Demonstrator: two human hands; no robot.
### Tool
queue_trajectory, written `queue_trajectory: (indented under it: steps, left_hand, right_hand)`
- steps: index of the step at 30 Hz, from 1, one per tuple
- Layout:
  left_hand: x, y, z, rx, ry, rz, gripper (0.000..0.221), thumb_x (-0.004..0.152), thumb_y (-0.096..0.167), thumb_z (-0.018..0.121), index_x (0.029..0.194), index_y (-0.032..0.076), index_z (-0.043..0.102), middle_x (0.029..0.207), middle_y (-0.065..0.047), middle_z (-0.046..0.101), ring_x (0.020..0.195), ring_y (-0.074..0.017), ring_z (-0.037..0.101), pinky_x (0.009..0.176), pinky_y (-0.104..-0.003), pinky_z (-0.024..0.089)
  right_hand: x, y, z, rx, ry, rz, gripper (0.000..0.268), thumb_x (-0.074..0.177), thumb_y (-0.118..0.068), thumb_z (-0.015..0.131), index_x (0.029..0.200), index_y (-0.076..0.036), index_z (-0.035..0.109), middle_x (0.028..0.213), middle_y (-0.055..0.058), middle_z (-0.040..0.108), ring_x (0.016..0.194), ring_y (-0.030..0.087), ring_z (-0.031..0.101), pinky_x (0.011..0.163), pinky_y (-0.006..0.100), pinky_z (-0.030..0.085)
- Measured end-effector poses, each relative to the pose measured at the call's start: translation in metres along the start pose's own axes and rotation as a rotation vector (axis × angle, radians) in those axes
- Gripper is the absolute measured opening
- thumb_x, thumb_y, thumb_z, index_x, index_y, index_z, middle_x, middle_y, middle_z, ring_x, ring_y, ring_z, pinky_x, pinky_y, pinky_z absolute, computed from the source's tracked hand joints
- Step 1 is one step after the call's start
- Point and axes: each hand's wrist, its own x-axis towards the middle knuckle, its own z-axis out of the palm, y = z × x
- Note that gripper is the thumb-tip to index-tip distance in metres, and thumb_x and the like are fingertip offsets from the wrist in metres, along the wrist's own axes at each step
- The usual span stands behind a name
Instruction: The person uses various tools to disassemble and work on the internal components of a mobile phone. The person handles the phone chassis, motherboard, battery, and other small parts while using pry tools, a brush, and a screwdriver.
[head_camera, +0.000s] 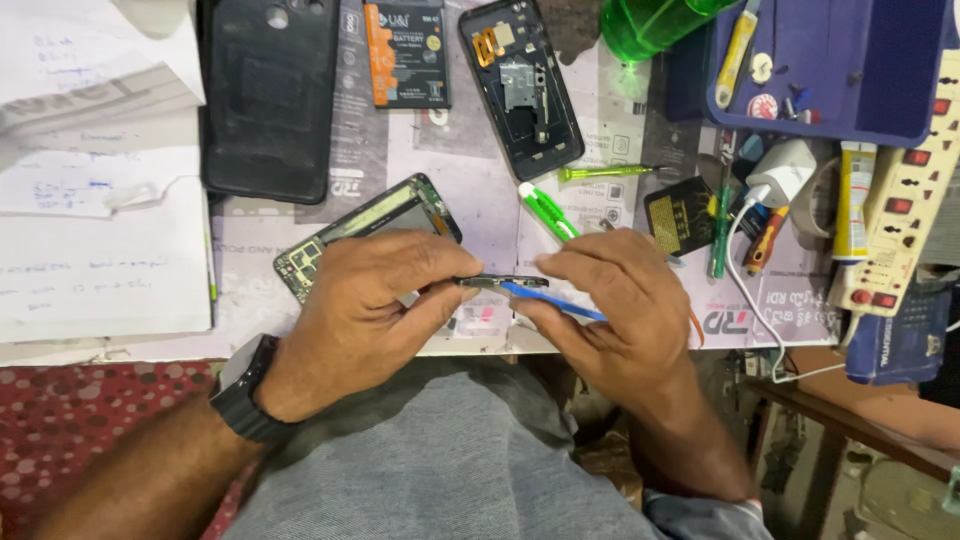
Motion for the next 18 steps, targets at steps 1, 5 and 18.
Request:
queue_trajectory:
  steps: [1,5,18]
  left_hand:
    - [-0.001,0.000,-0.002,0.011,0.009,-0.004,0.019,0.089,0.004,0.078,0.108,0.004,0.073,0.099,-0.011,0.076,0.085,-0.0210,0.077,0.072,-0.030,0.060]
    - [-0.007,-0.001,-0.005,0.053,0.045,0.001,0.020,0.089,0.004,0.078,0.107,0.004,0.072,0.101,-0.011,0.076,0.086,-0.0218,0.077,0.072,-0.030,0.060]
    - [-0.019,-0.004,0.010,0.211,0.259,0.120,0.023,0.089,-0.005,0.076,0.110,-0.002,0.068,0.101,-0.015,0.074,0.090,-0.0266,0.076,0.075,-0.033,0.061]
  right_hand:
    - [-0.003,-0.001,-0.001,-0.020,0.016,0.029,0.038,0.082,-0.019,0.089,0.109,-0.005,0.067,0.104,0.010,0.065,0.091,0.028,0.063,0.079,0.040,0.049]
    - [-0.013,0.003,0.011,-0.231,-0.181,0.105,0.031,0.079,-0.023,0.085,0.101,-0.006,0.072,0.100,0.010,0.065,0.091,0.031,0.061,0.078,0.046,0.045]
    - [-0.038,0.007,0.010,0.059,-0.023,0.140,0.034,0.093,0.004,0.069,0.126,-0.004,0.065,0.094,0.011,0.070,0.078,0.021,0.072,0.064,0.032,0.057]
